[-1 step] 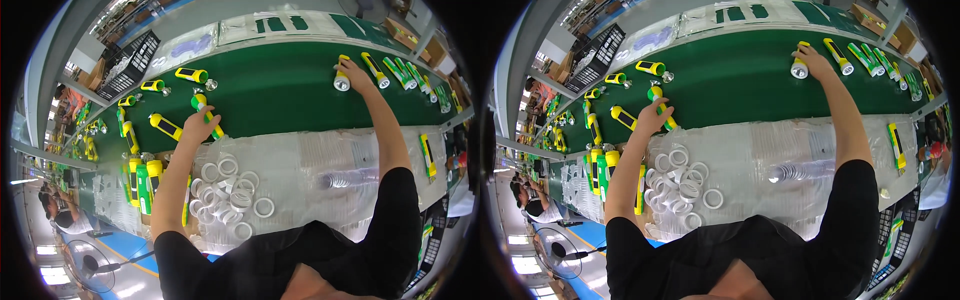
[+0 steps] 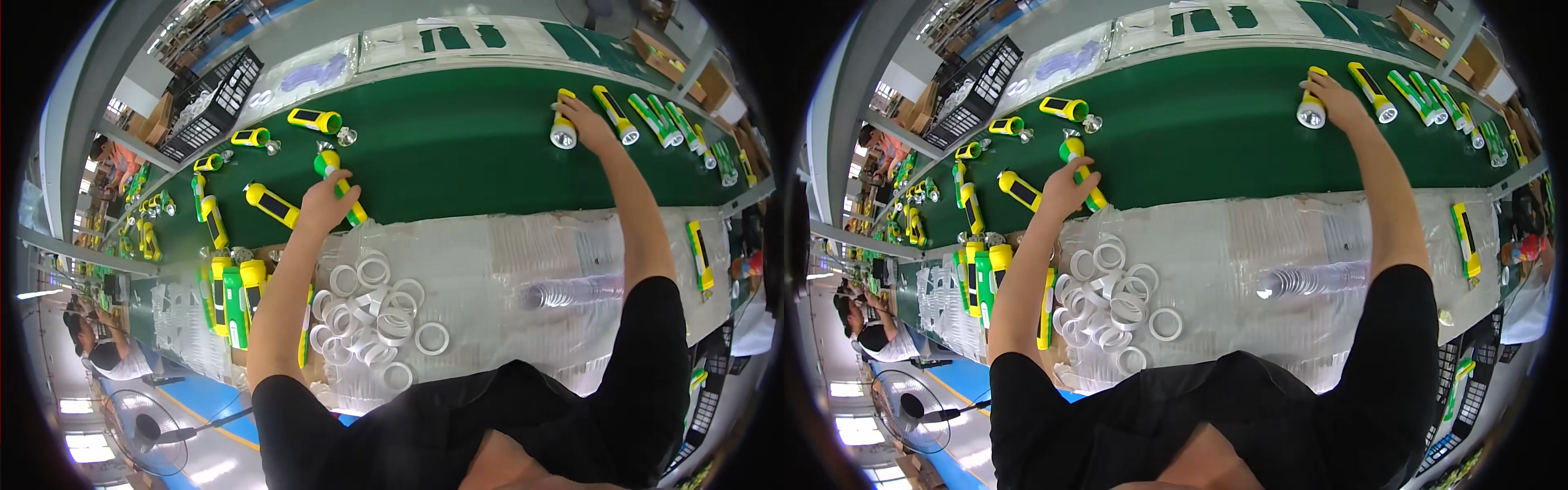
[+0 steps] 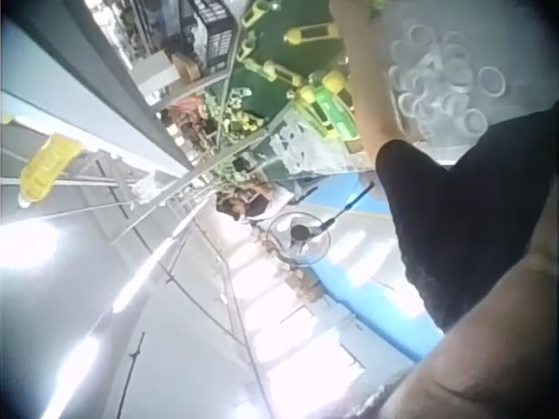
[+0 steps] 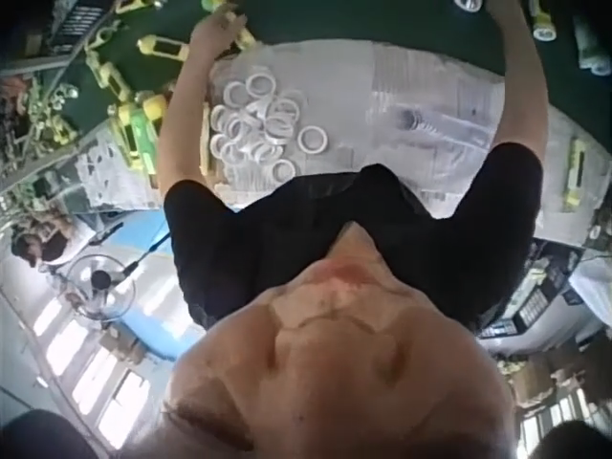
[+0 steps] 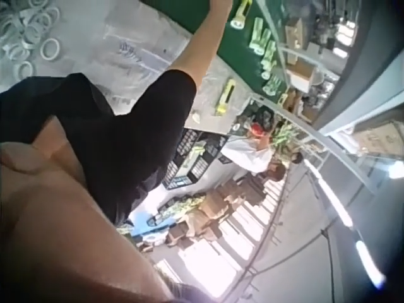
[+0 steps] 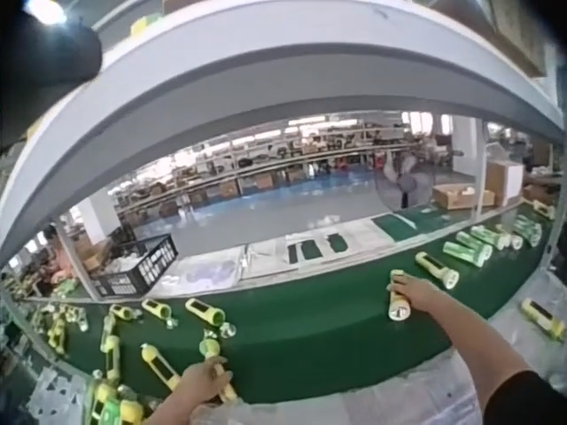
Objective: Assembling plastic flashlights by attaching heads and internal components at an assembly line.
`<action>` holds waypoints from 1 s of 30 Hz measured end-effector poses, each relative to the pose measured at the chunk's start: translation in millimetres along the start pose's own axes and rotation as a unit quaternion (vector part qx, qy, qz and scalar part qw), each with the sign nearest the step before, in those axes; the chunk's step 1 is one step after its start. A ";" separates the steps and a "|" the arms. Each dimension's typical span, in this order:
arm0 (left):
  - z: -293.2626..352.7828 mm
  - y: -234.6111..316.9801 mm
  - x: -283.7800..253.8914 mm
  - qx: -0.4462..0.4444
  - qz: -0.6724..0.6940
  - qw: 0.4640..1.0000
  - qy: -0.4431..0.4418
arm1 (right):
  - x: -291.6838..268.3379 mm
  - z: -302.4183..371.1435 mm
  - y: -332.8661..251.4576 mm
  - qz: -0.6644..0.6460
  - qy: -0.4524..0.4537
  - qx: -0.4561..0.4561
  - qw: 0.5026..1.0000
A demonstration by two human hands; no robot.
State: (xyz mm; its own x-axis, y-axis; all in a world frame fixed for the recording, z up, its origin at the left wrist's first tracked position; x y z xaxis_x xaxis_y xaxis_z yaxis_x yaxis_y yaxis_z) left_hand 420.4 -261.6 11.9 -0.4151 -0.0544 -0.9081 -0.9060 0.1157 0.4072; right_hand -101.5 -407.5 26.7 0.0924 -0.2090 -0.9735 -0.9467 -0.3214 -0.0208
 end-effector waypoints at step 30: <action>224.2 264.7 19.8 0.264 0.484 0.826 -0.121 | -104.7 368.9 -332.4 -0.774 -0.278 0.037 0.568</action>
Point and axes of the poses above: each hand's wrist, its own z-axis away from the middle knuckle, its own x-axis out of the palm, y = z × x, the point moved 8 cm from there along -z, towards the middle knuckle, and after that the axes turned 6 degrees about x, right-handed, at the moved point
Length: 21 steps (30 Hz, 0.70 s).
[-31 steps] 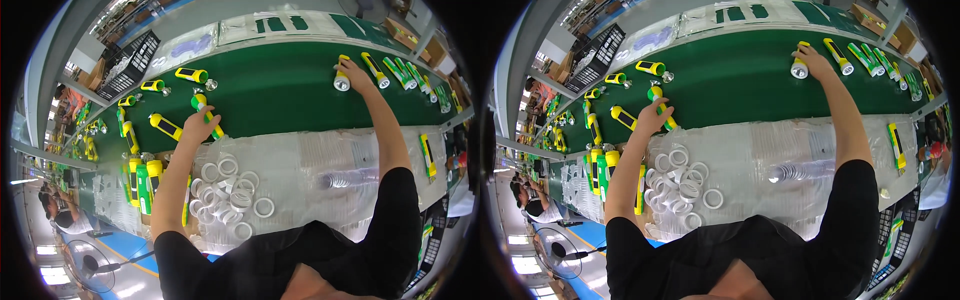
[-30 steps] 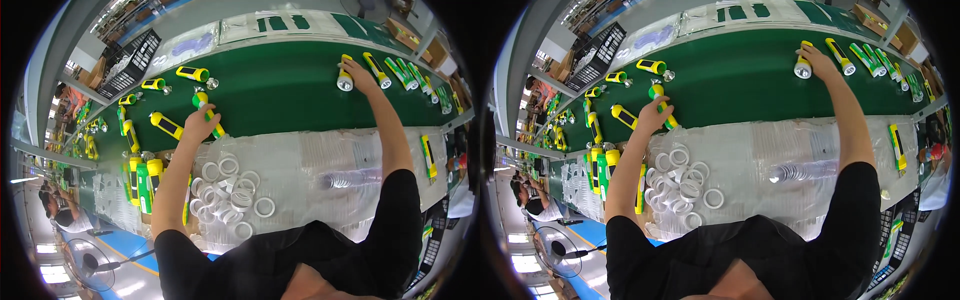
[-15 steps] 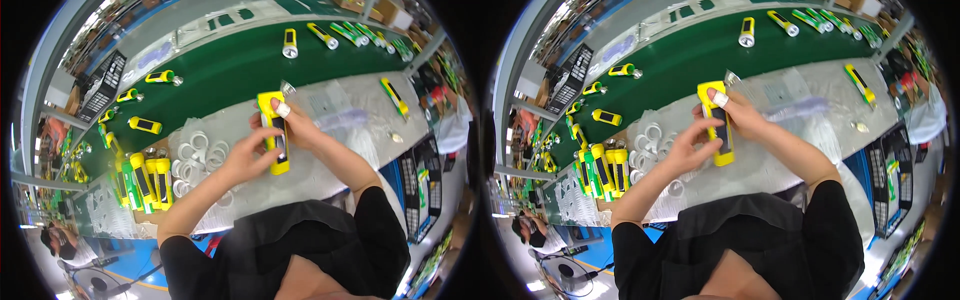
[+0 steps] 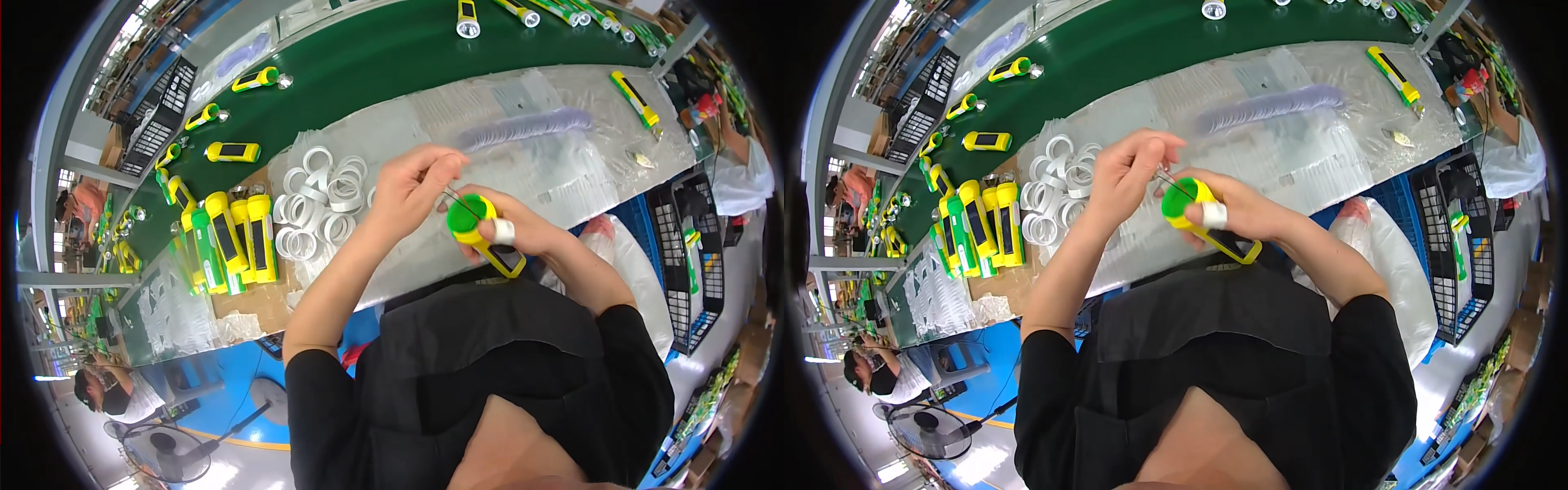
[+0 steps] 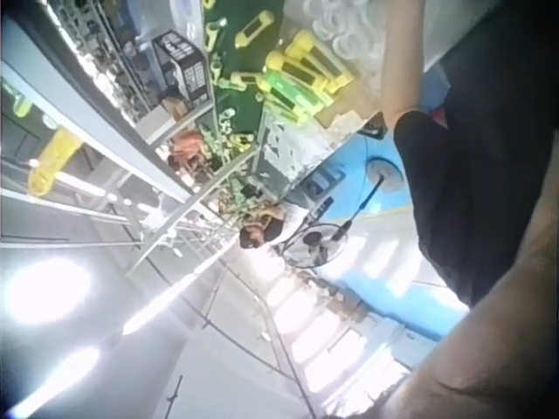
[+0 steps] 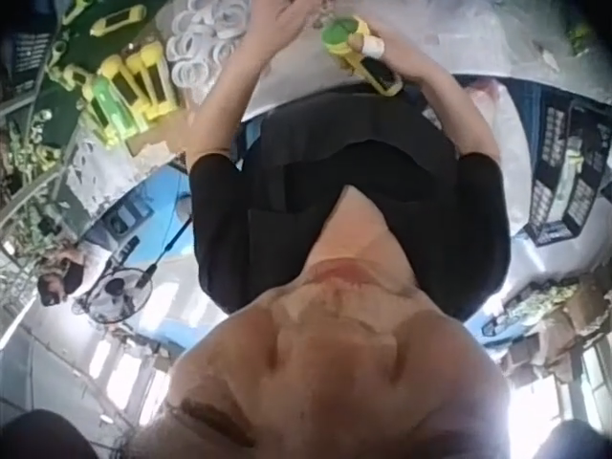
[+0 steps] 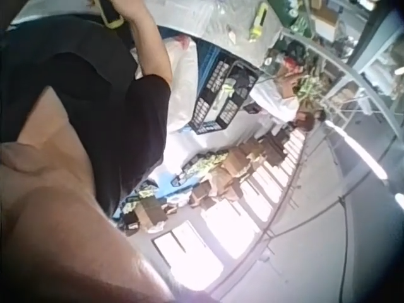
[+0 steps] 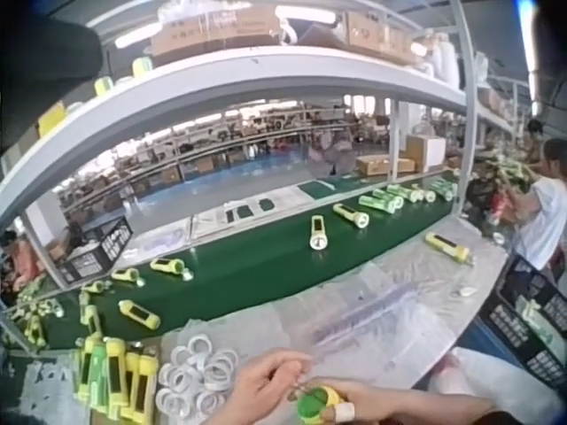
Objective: Assembling plastic flashlights by attaching heads and internal components at an assembly line.
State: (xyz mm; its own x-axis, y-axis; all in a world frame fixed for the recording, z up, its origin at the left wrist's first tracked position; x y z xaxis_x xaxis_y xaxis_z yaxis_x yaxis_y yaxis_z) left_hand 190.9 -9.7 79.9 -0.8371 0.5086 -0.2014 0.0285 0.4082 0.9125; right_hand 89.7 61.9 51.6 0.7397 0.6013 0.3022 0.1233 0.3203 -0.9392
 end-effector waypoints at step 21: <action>-56.8 -82.1 27.3 0.077 -0.398 0.914 0.014 | -72.0 23.6 2.0 -0.112 0.248 -0.138 0.952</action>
Point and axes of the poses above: each hand's wrist, its own z-axis away from the middle knuckle, its own x-axis out of the palm, y = z × x, the point moved 8 cm from there along -z, towards the middle knuckle, and after that the axes turned 6 degrees about x, right-handed, at the moved point
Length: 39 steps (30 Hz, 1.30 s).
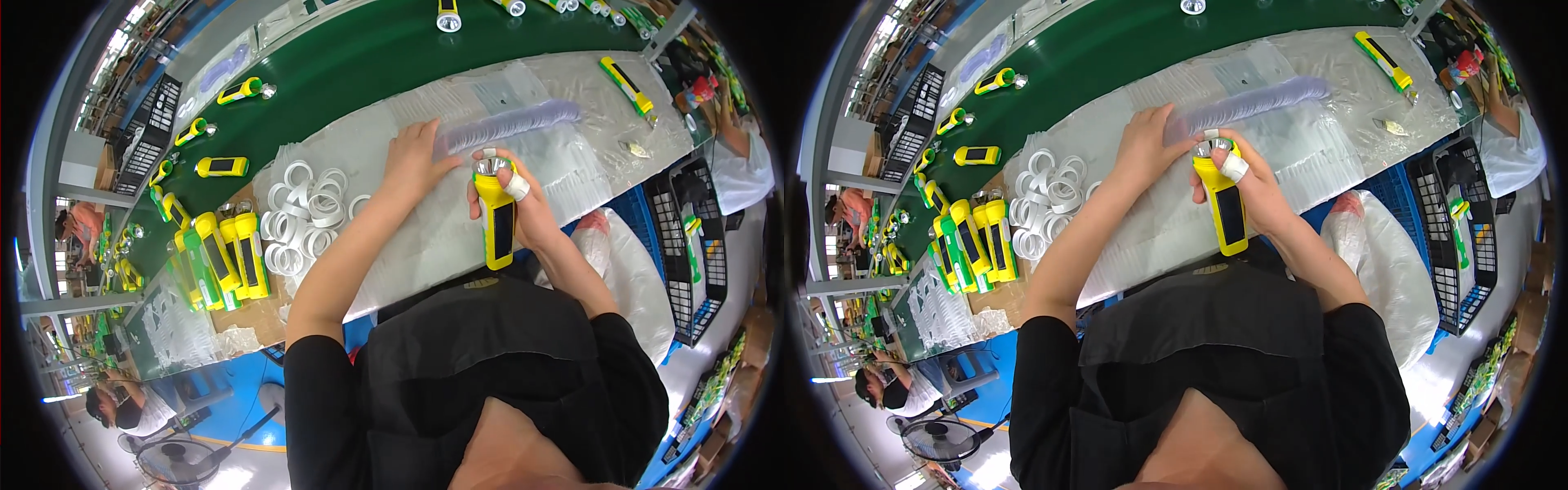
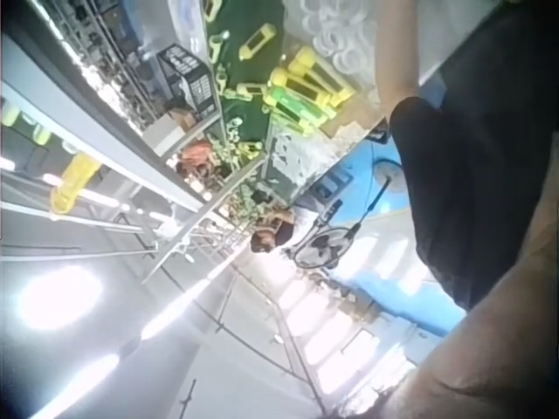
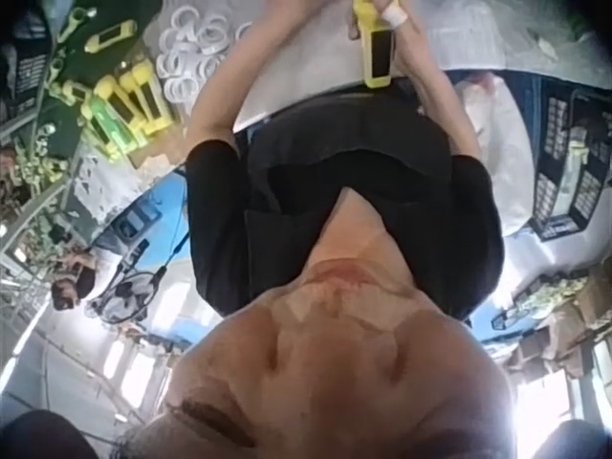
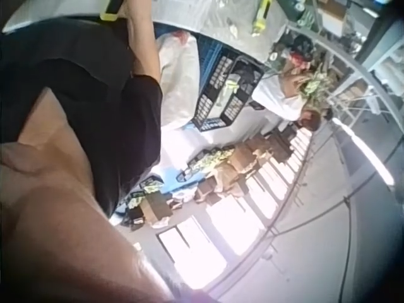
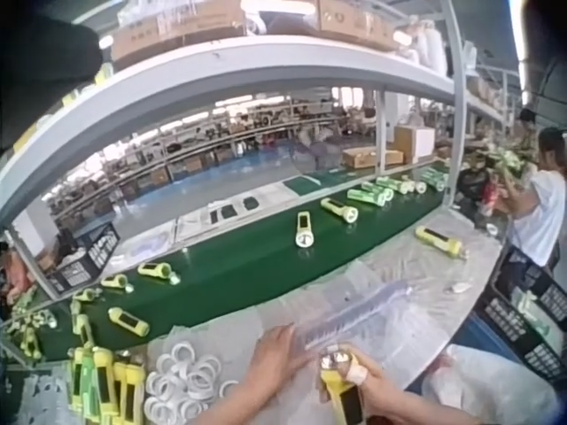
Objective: Assembling plastic flashlights by attaching heads and internal components at an assembly line.
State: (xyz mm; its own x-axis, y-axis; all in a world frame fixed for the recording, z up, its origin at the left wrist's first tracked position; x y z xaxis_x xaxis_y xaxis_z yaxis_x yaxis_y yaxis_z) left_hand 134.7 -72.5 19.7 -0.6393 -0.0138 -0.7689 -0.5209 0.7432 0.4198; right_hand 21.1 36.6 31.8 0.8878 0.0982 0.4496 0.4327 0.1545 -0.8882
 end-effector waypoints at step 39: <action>67.4 44.7 -121.2 0.059 0.151 0.971 0.175 | 72.6 -31.9 7.0 0.068 -0.129 0.022 0.989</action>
Point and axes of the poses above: each hand's wrist, its own z-axis away from the middle knuckle, its own x-axis out of the palm, y = z × x, the point moved 8 cm from there along -z, towards the middle knuckle, and after that the axes turned 6 degrees about x, right-handed, at the moved point
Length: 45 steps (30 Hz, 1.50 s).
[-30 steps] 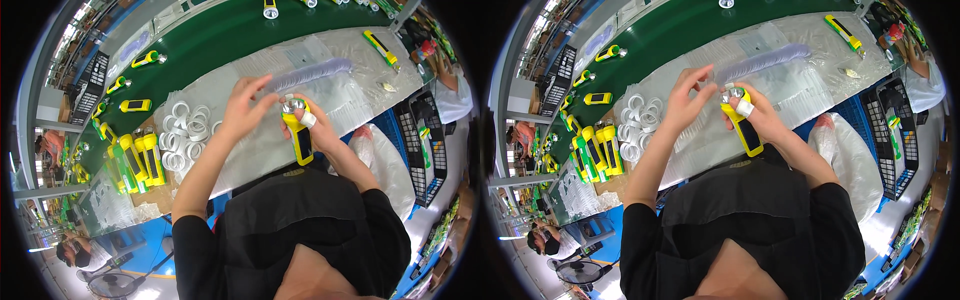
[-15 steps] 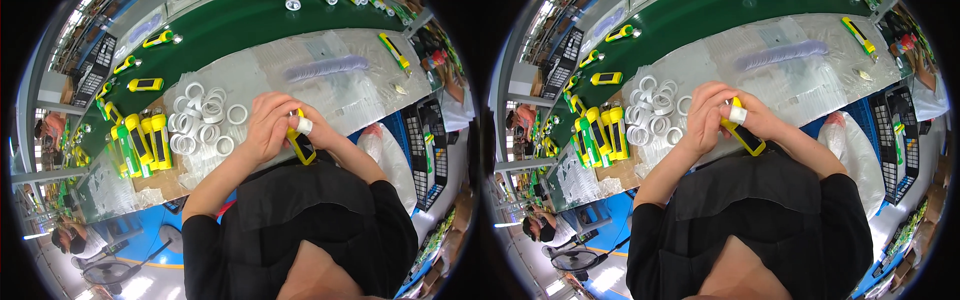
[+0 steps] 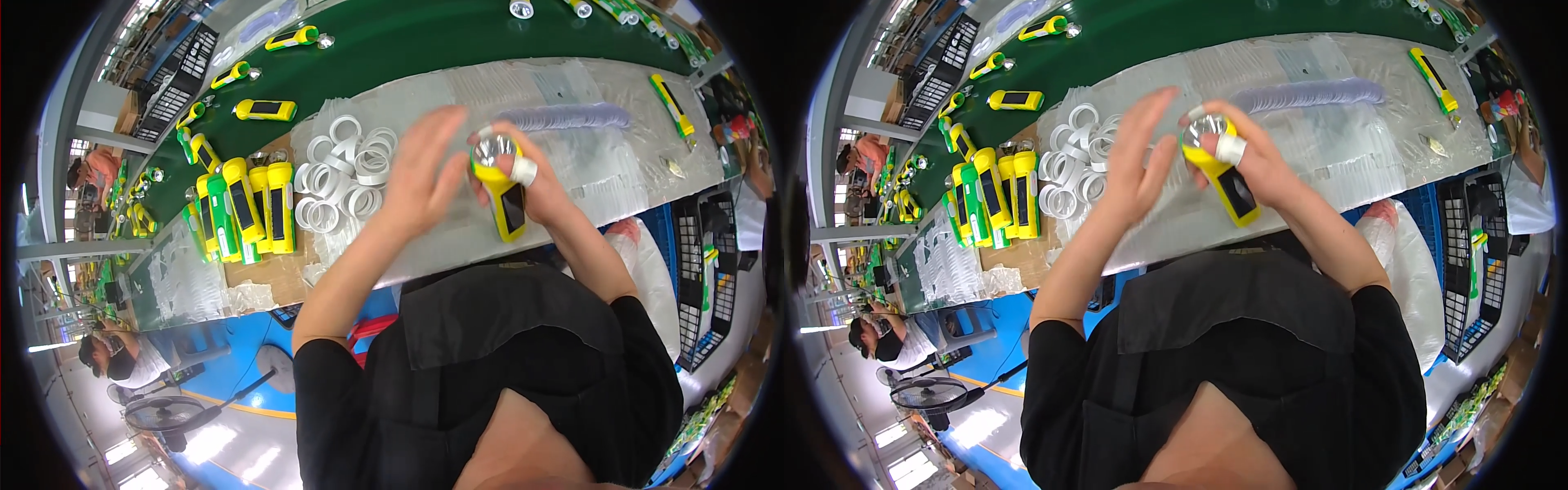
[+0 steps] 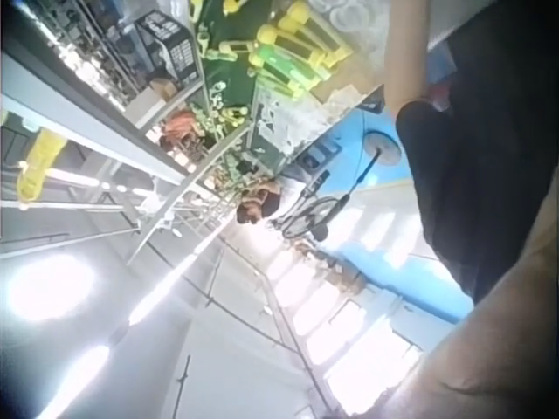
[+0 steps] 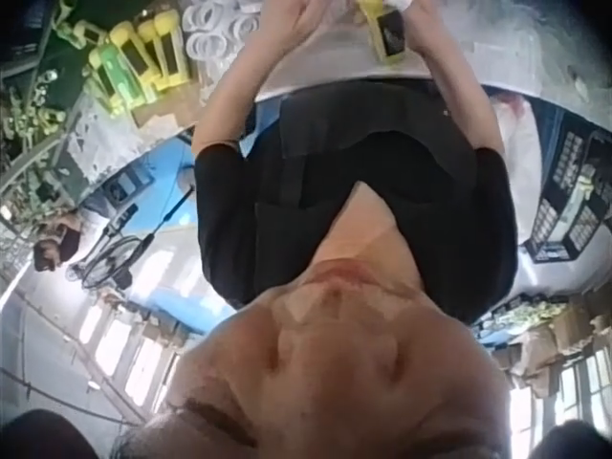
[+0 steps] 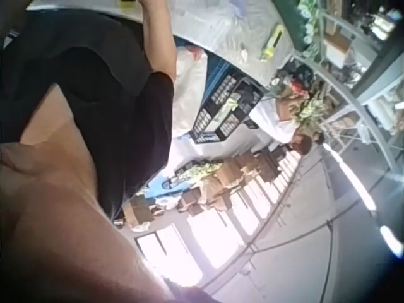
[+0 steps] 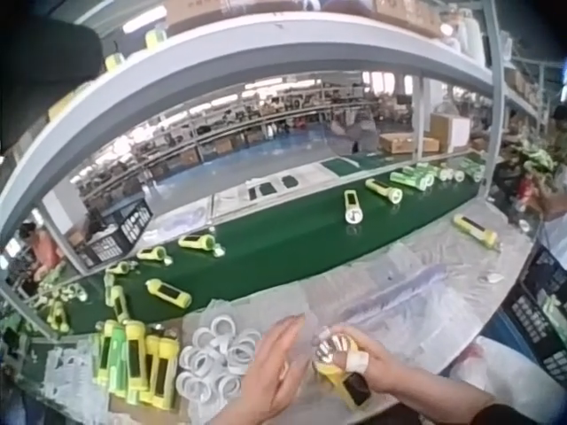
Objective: Assembling plastic flashlights by attaching heads and internal components at an assembly line.
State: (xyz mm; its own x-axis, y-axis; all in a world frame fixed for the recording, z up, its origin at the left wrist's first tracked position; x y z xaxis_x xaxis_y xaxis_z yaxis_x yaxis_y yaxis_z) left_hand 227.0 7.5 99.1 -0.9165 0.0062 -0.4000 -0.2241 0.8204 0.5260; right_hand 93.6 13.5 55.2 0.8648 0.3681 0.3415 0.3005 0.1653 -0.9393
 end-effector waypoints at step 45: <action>-51.5 44.1 60.8 0.122 0.005 0.981 -0.148 | -11.6 36.8 -131.9 0.617 -0.044 -0.182 0.764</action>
State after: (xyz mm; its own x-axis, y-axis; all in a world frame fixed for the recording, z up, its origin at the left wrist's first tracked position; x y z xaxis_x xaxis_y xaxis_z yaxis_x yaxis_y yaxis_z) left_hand 144.3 14.6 136.7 -0.7737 0.1522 -0.6150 -0.0956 0.9316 0.3508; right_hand 29.1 21.1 176.3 0.5538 0.1002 -0.8266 -0.6168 -0.6175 -0.4881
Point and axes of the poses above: each hand's wrist, its own z-axis away from the middle knuckle, its own x-axis out of the palm, y = z × x, the point moved 8 cm from there along -z, towards the middle knuckle, and after that the axes turned 6 degrees about x, right-handed, at the moved point
